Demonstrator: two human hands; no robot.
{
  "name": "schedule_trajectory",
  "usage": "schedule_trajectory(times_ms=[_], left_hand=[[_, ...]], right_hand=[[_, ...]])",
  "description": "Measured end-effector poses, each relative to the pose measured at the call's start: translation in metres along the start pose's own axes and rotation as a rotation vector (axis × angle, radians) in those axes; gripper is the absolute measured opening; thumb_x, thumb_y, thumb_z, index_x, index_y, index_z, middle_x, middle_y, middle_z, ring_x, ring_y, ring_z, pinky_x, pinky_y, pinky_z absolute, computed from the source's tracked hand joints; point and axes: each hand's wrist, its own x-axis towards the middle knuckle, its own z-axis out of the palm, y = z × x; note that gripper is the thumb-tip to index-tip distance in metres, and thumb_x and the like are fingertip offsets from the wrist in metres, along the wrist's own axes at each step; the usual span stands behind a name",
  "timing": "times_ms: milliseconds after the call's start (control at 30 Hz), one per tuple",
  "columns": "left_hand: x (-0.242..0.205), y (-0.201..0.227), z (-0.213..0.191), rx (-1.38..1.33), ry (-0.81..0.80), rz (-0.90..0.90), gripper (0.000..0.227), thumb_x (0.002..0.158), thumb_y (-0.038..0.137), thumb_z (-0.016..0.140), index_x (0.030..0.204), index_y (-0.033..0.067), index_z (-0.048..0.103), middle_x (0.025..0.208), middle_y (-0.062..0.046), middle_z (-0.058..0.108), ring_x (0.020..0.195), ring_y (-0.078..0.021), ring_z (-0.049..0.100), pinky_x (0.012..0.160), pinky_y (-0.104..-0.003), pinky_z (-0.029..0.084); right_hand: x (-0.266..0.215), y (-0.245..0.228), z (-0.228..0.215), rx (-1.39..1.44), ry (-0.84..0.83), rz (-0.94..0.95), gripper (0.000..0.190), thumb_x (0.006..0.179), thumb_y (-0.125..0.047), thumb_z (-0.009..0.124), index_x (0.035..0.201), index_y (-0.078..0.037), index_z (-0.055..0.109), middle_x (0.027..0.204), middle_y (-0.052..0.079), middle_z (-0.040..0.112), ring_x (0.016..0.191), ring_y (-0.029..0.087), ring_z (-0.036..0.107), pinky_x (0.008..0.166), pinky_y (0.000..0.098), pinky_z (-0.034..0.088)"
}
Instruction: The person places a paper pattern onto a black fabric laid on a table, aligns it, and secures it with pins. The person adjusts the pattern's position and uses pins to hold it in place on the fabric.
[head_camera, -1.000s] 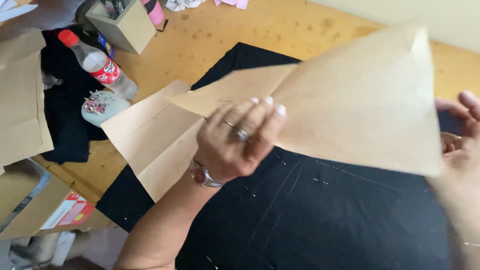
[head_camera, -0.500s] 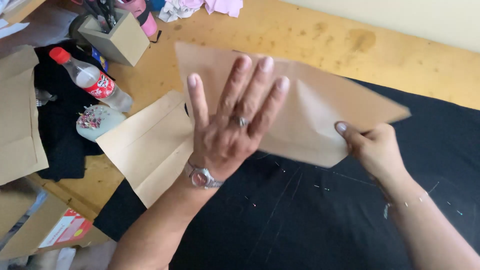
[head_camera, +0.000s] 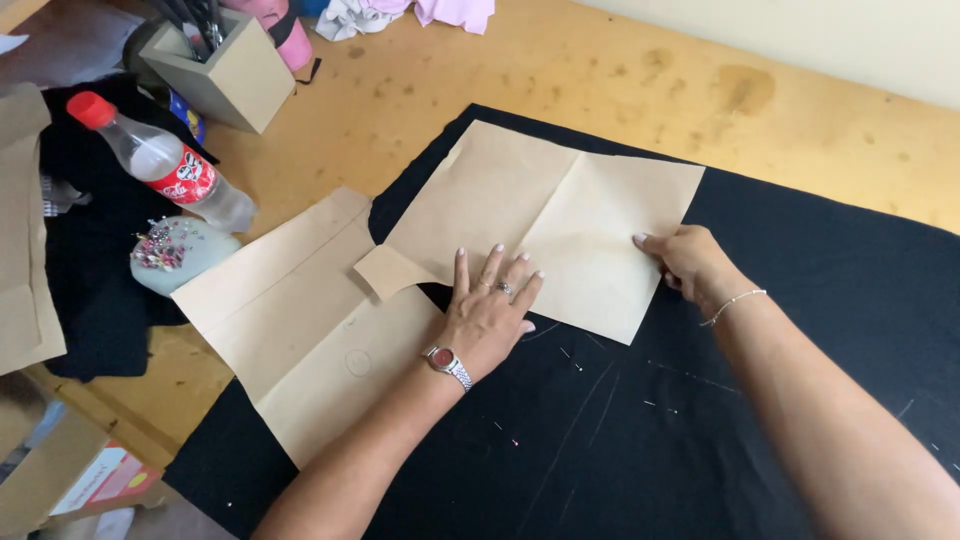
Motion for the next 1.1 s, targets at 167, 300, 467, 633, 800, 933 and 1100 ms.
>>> schedule_trajectory(times_ms=[167,300,467,633,800,933,1100], left_hand=[[0.019,-0.024,0.042,0.001,0.035,-0.024,0.05,0.103,0.03,0.055,0.151,0.0203,0.044,0.155,-0.013,0.041,0.149,-0.0431,0.03,0.117,-0.075,0.01],[0.029,-0.029,0.045,-0.047,0.017,-0.023,0.047,0.102,0.012,0.052,0.148,0.0188,0.047,0.152,-0.014,0.043,0.146,-0.0439,0.035,0.114,-0.074,0.022],[0.036,-0.028,0.048,-0.065,-0.009,-0.049,0.05,0.1,0.005,0.049,0.148,0.0188,0.048,0.153,-0.015,0.043,0.147,-0.0442,0.034,0.113,-0.074,0.023],[0.039,-0.027,0.048,-0.056,0.0,-0.047,0.051,0.1,0.005,0.048,0.149,0.0187,0.046,0.155,-0.015,0.04,0.148,-0.0445,0.031,0.114,-0.074,0.019],[0.032,-0.014,0.034,-0.065,0.051,-0.025,0.046,0.108,0.039,0.044,0.149,0.0192,0.046,0.152,-0.018,0.043,0.146,-0.0453,0.034,0.113,-0.074,0.02],[0.033,-0.017,0.039,-0.1,0.041,-0.048,0.046,0.109,0.04,0.04,0.149,0.0199,0.046,0.152,-0.017,0.043,0.146,-0.0449,0.033,0.114,-0.073,0.02],[0.043,-0.013,0.047,-0.095,0.049,-0.065,0.042,0.109,0.034,0.041,0.149,0.0204,0.048,0.152,-0.017,0.044,0.147,-0.0442,0.034,0.114,-0.073,0.02]], right_hand=[[0.01,-0.01,0.001,-0.019,0.069,-0.027,0.035,0.092,-0.013,0.075,0.118,0.009,0.066,0.072,0.012,0.058,0.049,0.011,0.051,0.036,0.0203,0.045],[0.014,-0.001,-0.01,-0.094,0.073,-0.105,0.039,0.095,-0.013,0.073,0.122,0.011,0.059,0.077,0.011,0.054,0.055,0.014,0.052,0.041,0.0258,0.048],[-0.005,-0.016,-0.017,-0.19,0.127,-0.152,0.053,0.092,-0.012,0.078,0.131,0.016,0.055,0.083,0.02,0.061,0.056,0.02,0.06,0.046,0.0343,0.056],[0.011,-0.017,-0.018,-0.31,0.243,-0.211,0.054,0.091,-0.017,0.078,0.133,0.01,0.058,0.087,0.017,0.066,0.048,0.021,0.065,0.043,0.0383,0.056],[0.021,-0.02,-0.007,-0.155,0.266,-0.171,0.051,0.089,-0.009,0.077,0.13,0.013,0.056,0.086,0.02,0.065,0.046,0.019,0.063,0.041,0.0333,0.055],[0.027,-0.023,0.001,-0.137,0.278,-0.19,0.047,0.089,-0.006,0.076,0.127,0.013,0.056,0.085,0.019,0.064,0.042,0.017,0.061,0.038,0.0318,0.053],[0.026,-0.036,-0.008,-0.253,0.273,-0.176,0.051,0.089,-0.012,0.08,0.129,0.009,0.057,0.097,0.022,0.065,0.06,0.026,0.068,0.044,0.036,0.057]])
